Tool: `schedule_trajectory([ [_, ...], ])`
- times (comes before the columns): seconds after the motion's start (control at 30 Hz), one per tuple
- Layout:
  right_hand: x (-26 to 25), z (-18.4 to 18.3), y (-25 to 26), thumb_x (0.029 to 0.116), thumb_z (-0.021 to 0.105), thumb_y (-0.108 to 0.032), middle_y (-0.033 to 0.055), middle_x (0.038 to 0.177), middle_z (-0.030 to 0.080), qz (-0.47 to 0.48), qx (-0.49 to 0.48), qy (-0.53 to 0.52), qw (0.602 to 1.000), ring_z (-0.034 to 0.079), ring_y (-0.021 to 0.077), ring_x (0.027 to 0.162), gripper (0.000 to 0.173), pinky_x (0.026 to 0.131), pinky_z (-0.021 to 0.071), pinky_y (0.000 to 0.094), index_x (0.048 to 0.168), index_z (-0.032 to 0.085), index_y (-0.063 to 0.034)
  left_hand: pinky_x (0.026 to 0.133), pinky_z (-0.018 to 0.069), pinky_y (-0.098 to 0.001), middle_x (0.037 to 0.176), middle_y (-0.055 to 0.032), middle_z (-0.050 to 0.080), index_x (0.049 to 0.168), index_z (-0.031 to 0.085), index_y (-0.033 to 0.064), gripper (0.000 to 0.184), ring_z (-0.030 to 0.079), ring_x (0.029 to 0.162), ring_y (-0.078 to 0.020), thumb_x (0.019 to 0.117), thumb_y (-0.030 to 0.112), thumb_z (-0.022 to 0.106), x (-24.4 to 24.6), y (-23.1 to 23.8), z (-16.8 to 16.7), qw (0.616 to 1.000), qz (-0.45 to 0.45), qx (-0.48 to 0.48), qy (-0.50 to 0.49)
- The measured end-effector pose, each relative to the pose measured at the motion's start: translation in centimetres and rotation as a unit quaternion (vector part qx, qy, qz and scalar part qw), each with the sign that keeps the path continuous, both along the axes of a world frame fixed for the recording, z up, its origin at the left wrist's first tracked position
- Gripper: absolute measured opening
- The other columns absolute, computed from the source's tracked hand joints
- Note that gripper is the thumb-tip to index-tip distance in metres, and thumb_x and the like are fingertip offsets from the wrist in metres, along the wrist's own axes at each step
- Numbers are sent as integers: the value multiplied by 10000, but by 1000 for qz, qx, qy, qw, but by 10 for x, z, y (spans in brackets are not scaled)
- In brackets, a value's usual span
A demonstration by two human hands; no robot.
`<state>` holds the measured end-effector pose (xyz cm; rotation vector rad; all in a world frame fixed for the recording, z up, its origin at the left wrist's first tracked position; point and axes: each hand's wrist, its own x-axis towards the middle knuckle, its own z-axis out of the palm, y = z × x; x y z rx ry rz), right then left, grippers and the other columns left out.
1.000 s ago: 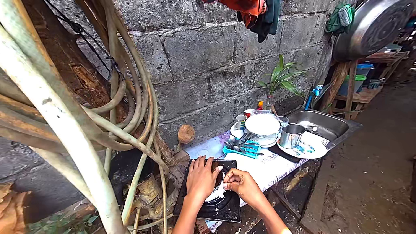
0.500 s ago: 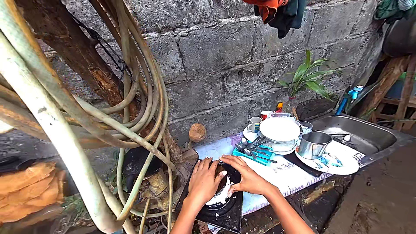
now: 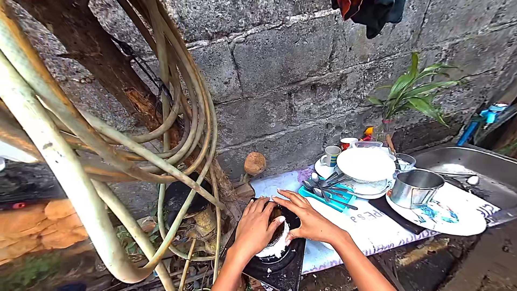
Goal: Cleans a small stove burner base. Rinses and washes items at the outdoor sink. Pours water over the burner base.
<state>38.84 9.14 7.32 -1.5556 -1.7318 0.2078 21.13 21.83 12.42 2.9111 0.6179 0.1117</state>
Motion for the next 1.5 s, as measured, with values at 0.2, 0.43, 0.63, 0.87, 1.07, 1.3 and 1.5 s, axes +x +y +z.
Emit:
schedule_trajectory([
  [0.2, 5, 2, 4, 657, 929, -468, 83, 1698, 232, 47, -28, 17, 998, 187, 305, 1567, 1133, 1224, 232, 586, 1609, 355, -250, 1281, 107, -486, 1609, -82, 407, 1528, 473, 147, 665, 268, 1544, -245, 1056, 596, 343, -1, -1, 0, 1000, 3, -5, -3],
  [0.43, -14, 2, 0, 602, 917, -570, 97, 1730, 88, 39, 6, 31, 999, 100, 294, 1590, 1307, 1264, 141, 568, 1653, 220, -227, 1283, 99, -471, 1612, -82, 403, 1527, 473, 146, 665, 262, 1546, -232, 1055, 597, 343, -2, -3, 1, 1000, 4, -10, -3],
  [0.63, -30, -2, -2, 604, 885, -640, 118, 1732, 30, 27, 17, 61, 998, 53, 286, 1596, 1367, 1275, 83, 567, 1664, 154, -183, 1284, 95, -470, 1618, -85, 393, 1530, 467, 131, 684, 258, 1548, -229, 1053, 604, 337, -2, -3, 1, 1000, 5, -7, 2],
  [0.87, -42, -9, -4, 609, 855, -695, 146, 1728, 8, -23, 24, 50, 998, 36, 308, 1596, 1378, 1267, 71, 601, 1664, 145, -166, 1282, 97, -470, 1614, -92, 398, 1528, 468, 134, 671, 265, 1545, -235, 1056, 595, 346, -2, -4, 1, 1000, 6, -6, -1],
  [1.07, -50, -6, -4, 630, 855, -667, 180, 1721, 36, -51, 49, -7, 997, 57, 336, 1593, 1329, 1254, 49, 633, 1659, 182, -162, 1283, 90, -465, 1622, -90, 386, 1543, 452, 145, 648, 253, 1550, -228, 1063, 569, 353, -1, -4, 1, 1000, 2, -11, 2],
  [1.3, -54, -7, -2, 682, 771, -743, 196, 1705, 142, -70, 130, -86, 985, 147, 341, 1580, 1222, 1241, 105, 653, 1640, 263, -179, 1280, 84, -470, 1616, -84, 396, 1526, 476, 161, 585, 251, 1549, -239, 1067, 512, 387, -2, -5, 3, 1000, 0, -26, -5],
  [1.5, -57, -7, 1, 746, 692, -778, 210, 1690, 188, -69, 166, -124, 976, 177, 338, 1574, 1134, 1230, 134, 657, 1627, 295, -182, 1277, 88, -476, 1608, -92, 409, 1522, 483, 144, 565, 264, 1545, -244, 1067, 469, 400, -4, -6, 3, 1000, -5, -25, -15],
])
